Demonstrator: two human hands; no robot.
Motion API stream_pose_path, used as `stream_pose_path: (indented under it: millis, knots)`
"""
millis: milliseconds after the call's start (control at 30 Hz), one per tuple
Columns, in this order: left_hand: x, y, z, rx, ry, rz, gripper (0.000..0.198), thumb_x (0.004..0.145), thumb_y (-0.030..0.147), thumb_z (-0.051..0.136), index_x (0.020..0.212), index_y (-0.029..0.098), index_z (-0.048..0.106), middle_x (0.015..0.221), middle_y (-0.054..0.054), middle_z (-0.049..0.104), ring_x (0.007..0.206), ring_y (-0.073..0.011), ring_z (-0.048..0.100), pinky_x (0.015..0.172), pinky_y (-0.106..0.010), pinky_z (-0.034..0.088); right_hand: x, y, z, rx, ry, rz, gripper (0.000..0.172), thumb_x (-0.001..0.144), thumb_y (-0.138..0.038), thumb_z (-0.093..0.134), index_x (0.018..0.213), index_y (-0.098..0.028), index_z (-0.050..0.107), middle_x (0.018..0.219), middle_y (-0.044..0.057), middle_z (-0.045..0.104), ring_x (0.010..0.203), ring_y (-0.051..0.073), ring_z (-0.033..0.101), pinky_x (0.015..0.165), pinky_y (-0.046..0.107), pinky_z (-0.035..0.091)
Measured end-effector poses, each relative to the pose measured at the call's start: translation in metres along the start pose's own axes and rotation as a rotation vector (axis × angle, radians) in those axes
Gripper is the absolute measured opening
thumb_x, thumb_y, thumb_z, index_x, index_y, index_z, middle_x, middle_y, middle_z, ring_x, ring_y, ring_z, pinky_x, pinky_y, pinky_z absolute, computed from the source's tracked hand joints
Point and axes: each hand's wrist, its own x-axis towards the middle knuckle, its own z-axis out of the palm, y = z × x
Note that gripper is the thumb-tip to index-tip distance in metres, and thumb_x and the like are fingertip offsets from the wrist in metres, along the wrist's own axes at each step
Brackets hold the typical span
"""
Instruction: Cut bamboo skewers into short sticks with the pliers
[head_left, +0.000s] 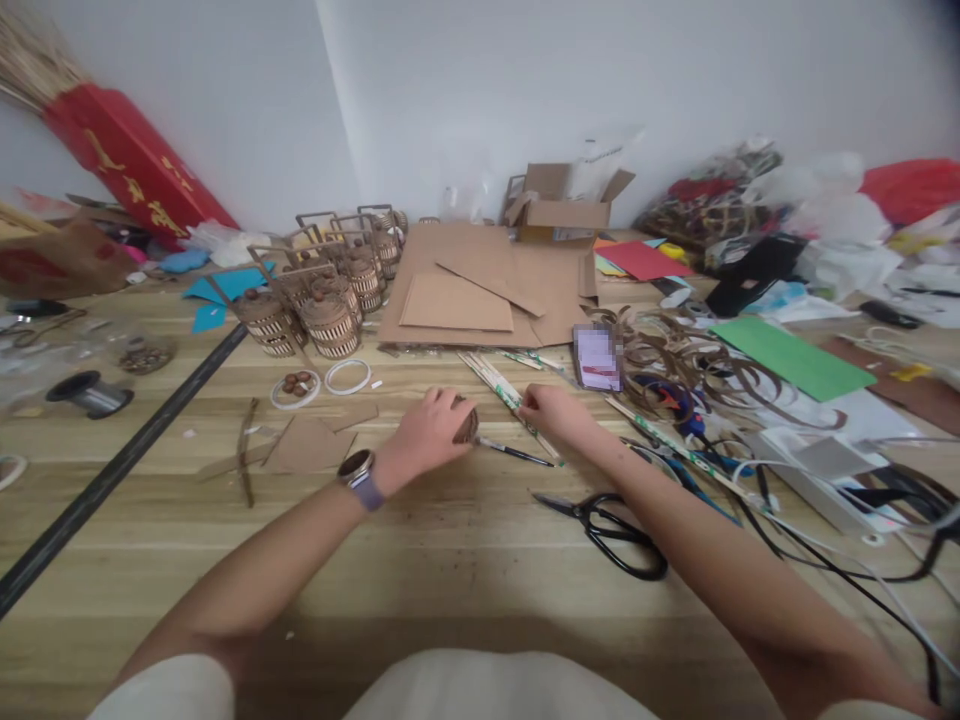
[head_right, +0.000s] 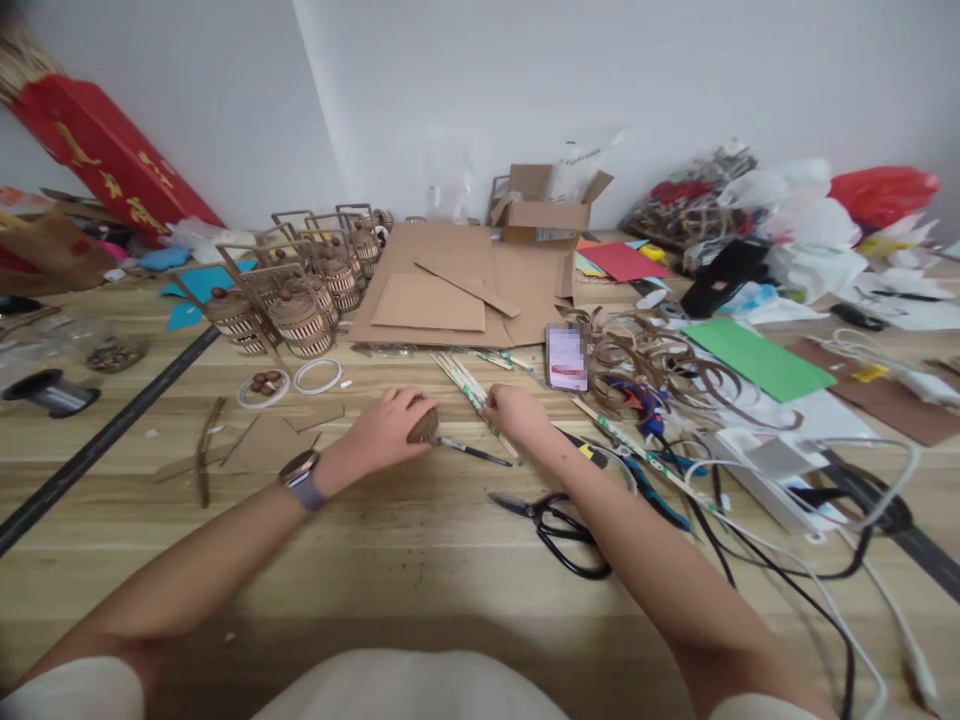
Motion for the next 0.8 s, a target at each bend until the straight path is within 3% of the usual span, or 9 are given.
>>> stream_pose_path:
  millis: [133, 200, 267, 333, 400, 500, 600, 800]
  knots:
    - [0.026, 0.0, 0.009, -0.016, 0.098, -0.027, 0.067, 0.081, 0.048, 0.07, 0.135, 0.015, 0.051, 0.147, -0.021, 0.043, 0.136, -0.0413, 0.034, 0.109, -0.061, 0.027, -0.007, 0.009, -0.006, 0.081, 0.042, -0.015, 0.017, 0.09, -0.029, 0.056, 0.084, -0.016, 0.066, 0.082, 0.006, 0.071, 0.074, 0.017, 0.061, 0.061, 0.023, 0.036]
    - [0.024, 0.007, 0.01, -0.175, 0.202, -0.01, 0.057, 0.084, 0.049, 0.066, 0.129, 0.014, 0.057, 0.143, -0.019, 0.05, 0.138, -0.0376, 0.033, 0.112, -0.057, 0.026, -0.015, 0.016, -0.01, 0.114, 0.069, -0.01, 0.022, 0.093, -0.028, 0.048, 0.085, -0.016, 0.064, 0.082, 0.007, 0.071, 0.073, 0.017, 0.061, 0.062, 0.024, 0.037]
    - [0.017, 0.016, 0.01, -0.41, 0.255, -0.046, 0.037, 0.09, 0.04, 0.06, 0.115, 0.014, 0.065, 0.124, -0.016, 0.064, 0.125, -0.031, 0.05, 0.107, -0.047, 0.036, -0.023, 0.022, -0.013, 0.138, 0.087, 0.001, 0.025, 0.095, -0.028, 0.042, 0.086, -0.016, 0.062, 0.081, 0.006, 0.07, 0.072, 0.017, 0.06, 0.063, 0.024, 0.038]
    - [0.009, 0.025, 0.01, -0.514, 0.249, -0.087, 0.027, 0.093, 0.033, 0.054, 0.105, 0.014, 0.069, 0.107, -0.012, 0.072, 0.105, -0.0259, 0.063, 0.094, -0.039, 0.047, -0.031, 0.027, -0.013, 0.145, 0.098, 0.017, 0.025, 0.096, -0.028, 0.04, 0.087, -0.016, 0.061, 0.083, 0.007, 0.07, 0.074, 0.018, 0.061, 0.064, 0.025, 0.039]
    - [0.003, 0.033, 0.01, -0.543, 0.237, -0.114, 0.025, 0.093, 0.03, 0.052, 0.1, 0.014, 0.07, 0.1, -0.011, 0.073, 0.095, -0.0237, 0.067, 0.083, -0.035, 0.051, -0.037, 0.026, -0.01, 0.135, 0.104, 0.03, 0.023, 0.096, -0.028, 0.04, 0.09, -0.017, 0.06, 0.087, 0.008, 0.07, 0.078, 0.019, 0.062, 0.067, 0.025, 0.039]
    - [-0.008, 0.046, 0.008, -0.619, 0.201, -0.146, 0.024, 0.092, 0.03, 0.053, 0.1, 0.015, 0.07, 0.097, -0.009, 0.075, 0.088, -0.0215, 0.068, 0.075, -0.03, 0.051, -0.045, 0.017, -0.001, 0.104, 0.071, 0.038, 0.022, 0.095, -0.034, 0.046, 0.093, -0.018, 0.06, 0.087, 0.008, 0.071, 0.081, 0.02, 0.065, 0.067, 0.026, 0.039]
    - [-0.024, 0.058, 0.003, -0.79, 0.09, -0.205, 0.028, 0.091, 0.035, 0.053, 0.101, 0.017, 0.071, 0.089, -0.007, 0.075, 0.08, -0.0199, 0.068, 0.069, -0.028, 0.049, -0.053, 0.0, 0.01, 0.059, -0.004, 0.044, 0.021, 0.09, -0.039, 0.057, 0.093, -0.02, 0.063, 0.085, 0.008, 0.073, 0.08, 0.023, 0.068, 0.062, 0.027, 0.038]
    - [-0.059, 0.071, 0.003, -0.931, 0.018, -0.345, 0.033, 0.09, 0.04, 0.051, 0.099, 0.017, 0.072, 0.082, -0.006, 0.074, 0.075, -0.0201, 0.065, 0.063, -0.027, 0.046, -0.055, -0.011, 0.015, -0.005, -0.044, 0.088, 0.022, 0.094, -0.025, 0.047, 0.095, -0.015, 0.066, 0.093, 0.018, 0.074, 0.085, 0.027, 0.07, 0.066, 0.029, 0.041]
